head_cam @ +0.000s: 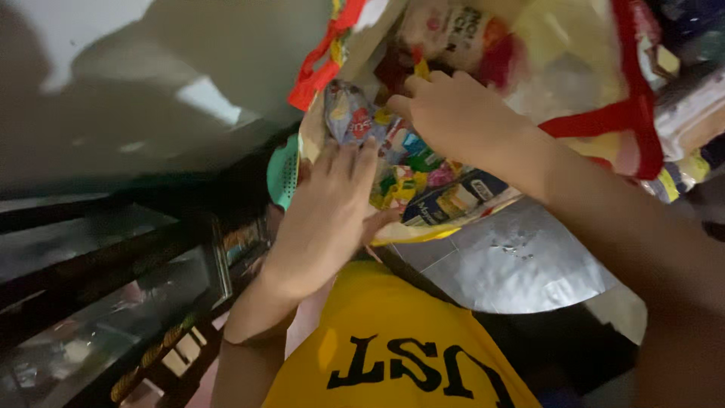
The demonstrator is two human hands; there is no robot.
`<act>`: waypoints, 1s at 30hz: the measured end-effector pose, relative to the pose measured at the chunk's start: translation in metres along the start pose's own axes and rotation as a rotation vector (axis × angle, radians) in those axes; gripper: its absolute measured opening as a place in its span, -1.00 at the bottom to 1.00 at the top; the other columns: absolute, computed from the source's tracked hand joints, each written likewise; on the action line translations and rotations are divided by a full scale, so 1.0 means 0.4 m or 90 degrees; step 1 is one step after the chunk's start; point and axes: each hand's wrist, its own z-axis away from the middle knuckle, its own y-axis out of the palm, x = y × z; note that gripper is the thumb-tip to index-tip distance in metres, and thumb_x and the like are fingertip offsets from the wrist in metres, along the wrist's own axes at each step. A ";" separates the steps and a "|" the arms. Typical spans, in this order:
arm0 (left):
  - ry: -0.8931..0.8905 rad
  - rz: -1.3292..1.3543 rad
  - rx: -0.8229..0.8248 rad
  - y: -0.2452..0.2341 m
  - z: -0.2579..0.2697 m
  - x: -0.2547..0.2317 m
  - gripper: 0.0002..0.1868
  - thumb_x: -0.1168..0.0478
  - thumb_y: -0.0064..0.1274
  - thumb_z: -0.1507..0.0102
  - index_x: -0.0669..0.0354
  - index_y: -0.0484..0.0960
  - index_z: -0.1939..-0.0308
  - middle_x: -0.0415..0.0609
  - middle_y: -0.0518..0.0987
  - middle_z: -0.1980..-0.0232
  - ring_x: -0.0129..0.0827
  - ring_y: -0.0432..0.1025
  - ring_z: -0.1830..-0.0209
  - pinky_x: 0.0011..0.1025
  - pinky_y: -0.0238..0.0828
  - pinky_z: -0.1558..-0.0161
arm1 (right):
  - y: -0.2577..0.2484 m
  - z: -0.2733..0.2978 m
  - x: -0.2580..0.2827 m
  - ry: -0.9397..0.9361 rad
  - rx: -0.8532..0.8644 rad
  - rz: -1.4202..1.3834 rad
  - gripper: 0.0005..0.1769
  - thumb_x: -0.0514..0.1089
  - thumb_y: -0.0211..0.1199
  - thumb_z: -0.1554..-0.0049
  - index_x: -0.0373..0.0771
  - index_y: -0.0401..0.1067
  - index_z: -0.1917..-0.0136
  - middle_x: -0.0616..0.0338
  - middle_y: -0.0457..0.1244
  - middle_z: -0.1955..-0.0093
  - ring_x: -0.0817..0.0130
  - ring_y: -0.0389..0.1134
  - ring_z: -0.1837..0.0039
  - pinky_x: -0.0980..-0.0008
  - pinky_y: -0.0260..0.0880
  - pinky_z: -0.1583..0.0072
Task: The person unpacks various groceries from a large yellow bag, placing items such as bread, sugar, condiments, and multi-packs of laundry detergent onto a table.
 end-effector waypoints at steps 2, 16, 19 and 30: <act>-0.007 0.005 0.028 -0.011 0.007 0.008 -0.23 0.00 0.14 -0.04 0.42 0.22 -0.15 0.25 0.35 -0.03 0.11 0.22 -0.11 -0.16 0.19 -0.07 | 0.045 -0.046 -0.011 -0.025 0.013 -0.019 -0.71 -0.15 0.12 -0.02 -0.14 0.37 -0.05 0.10 0.22 0.13 0.14 0.29 0.06 0.22 0.31 0.10; 0.041 -0.067 0.180 -0.023 -0.098 0.037 -0.23 -0.04 0.06 0.03 0.45 0.35 -0.11 0.31 0.35 -0.18 0.03 0.26 -0.17 -0.22 0.29 -0.04 | 0.138 -0.030 -0.006 -0.003 0.439 -0.173 -0.54 -0.07 0.23 0.06 -0.12 0.27 -0.12 0.05 0.21 0.00 0.10 0.28 -0.03 0.12 0.29 0.02; 0.067 -0.106 0.214 -0.018 -0.132 0.053 -0.44 0.13 0.03 -0.06 0.46 0.42 -0.05 0.28 0.43 -0.07 -0.03 0.36 -0.08 -0.32 0.39 0.04 | 0.143 -0.026 0.007 -0.061 0.419 -0.143 -0.32 -0.07 0.26 0.15 -0.19 0.18 -0.23 -0.01 0.18 -0.06 0.11 0.26 -0.06 0.20 0.32 0.03; 0.044 -0.084 0.252 -0.008 -0.168 0.059 -0.60 0.28 -0.05 -0.06 0.44 0.48 0.06 0.25 0.48 -0.03 -0.10 0.42 -0.04 -0.37 0.43 0.12 | 0.173 -0.054 0.004 -0.213 0.375 -0.140 -0.55 -0.06 0.13 0.03 -0.22 0.29 -0.13 -0.01 0.13 -0.11 0.13 0.21 -0.10 0.20 0.28 -0.04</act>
